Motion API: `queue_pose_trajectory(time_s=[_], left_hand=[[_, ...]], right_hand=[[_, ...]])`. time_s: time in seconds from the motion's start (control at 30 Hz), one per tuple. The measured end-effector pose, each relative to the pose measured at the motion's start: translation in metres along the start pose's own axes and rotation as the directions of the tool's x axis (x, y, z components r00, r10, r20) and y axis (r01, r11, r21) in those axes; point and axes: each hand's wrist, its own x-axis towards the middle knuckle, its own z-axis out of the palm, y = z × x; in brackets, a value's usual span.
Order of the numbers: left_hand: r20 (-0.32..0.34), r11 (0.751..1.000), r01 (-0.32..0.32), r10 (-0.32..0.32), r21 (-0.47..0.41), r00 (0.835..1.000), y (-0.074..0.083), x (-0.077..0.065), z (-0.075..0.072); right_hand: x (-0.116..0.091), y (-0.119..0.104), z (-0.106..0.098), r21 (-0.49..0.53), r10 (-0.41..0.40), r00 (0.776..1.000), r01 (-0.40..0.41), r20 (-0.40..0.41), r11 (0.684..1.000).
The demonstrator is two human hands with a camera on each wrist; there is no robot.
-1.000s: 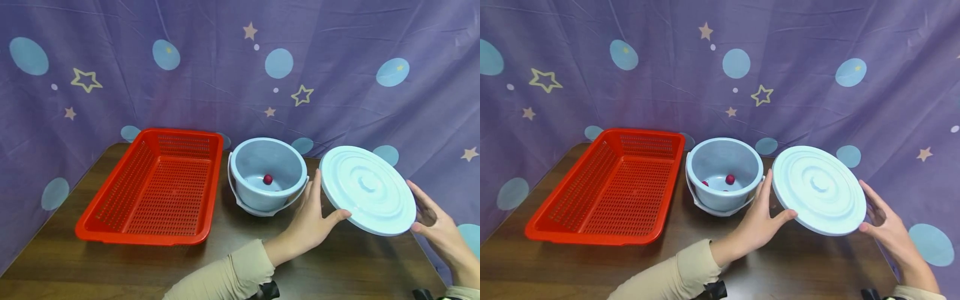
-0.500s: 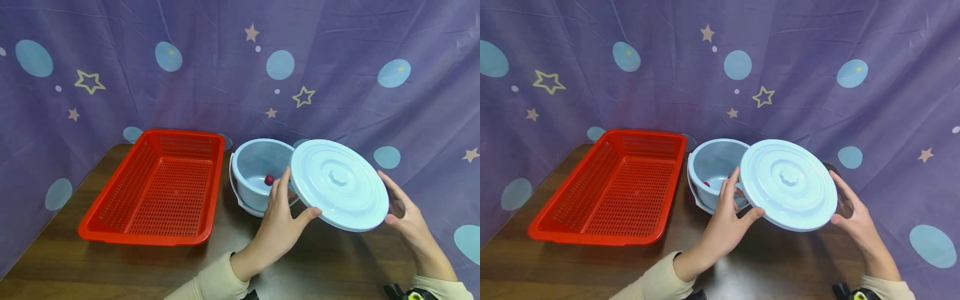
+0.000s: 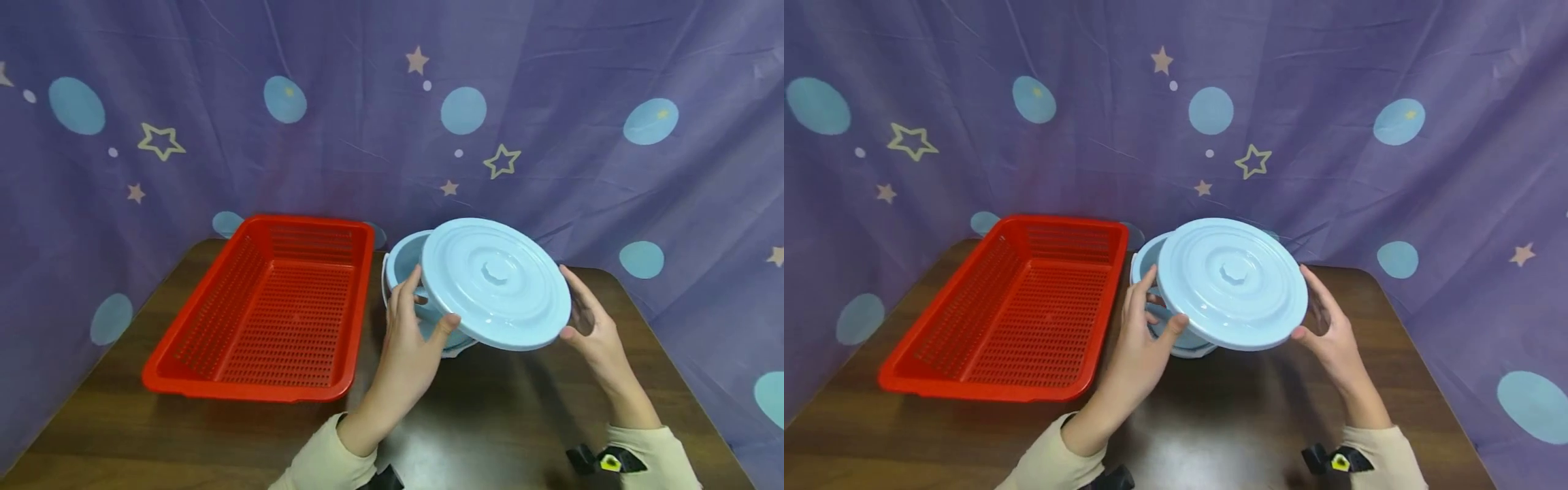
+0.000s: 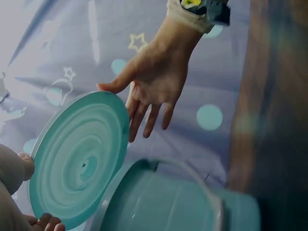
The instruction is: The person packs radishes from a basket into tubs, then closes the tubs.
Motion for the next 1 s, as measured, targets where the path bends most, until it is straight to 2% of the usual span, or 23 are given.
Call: queue_pose_trajectory(time_s=[0.17,0.33,0.5,0.77,1.0], left_hand=[[-0.048,0.998,-0.022,0.026,0.065,0.999,-0.005,0.005,-0.017],[-0.024,0.993,-0.018,0.02,0.114,1.0,-0.011,0.01,-0.033],[0.021,0.981,0.029,-0.033,0.19,0.999,-0.017,0.015,-0.046],[0.055,0.942,0.128,-0.152,0.311,0.987,-0.027,0.024,-0.056],[0.054,0.926,0.147,-0.176,0.348,0.983,-0.035,0.028,-0.058]], right_hand=[[0.009,0.008,0.023,0.007,-0.001,1.0,0.001,-0.028,1.0],[0.013,0.011,0.038,-0.032,0.022,0.997,-0.024,-0.068,0.999],[0.013,0.014,0.049,-0.125,0.059,0.993,-0.072,-0.105,0.99],[0.011,0.023,0.06,-0.281,0.057,0.989,-0.093,-0.134,0.955],[0.009,0.025,0.066,-0.37,0.137,0.977,-0.19,-0.164,0.91]])
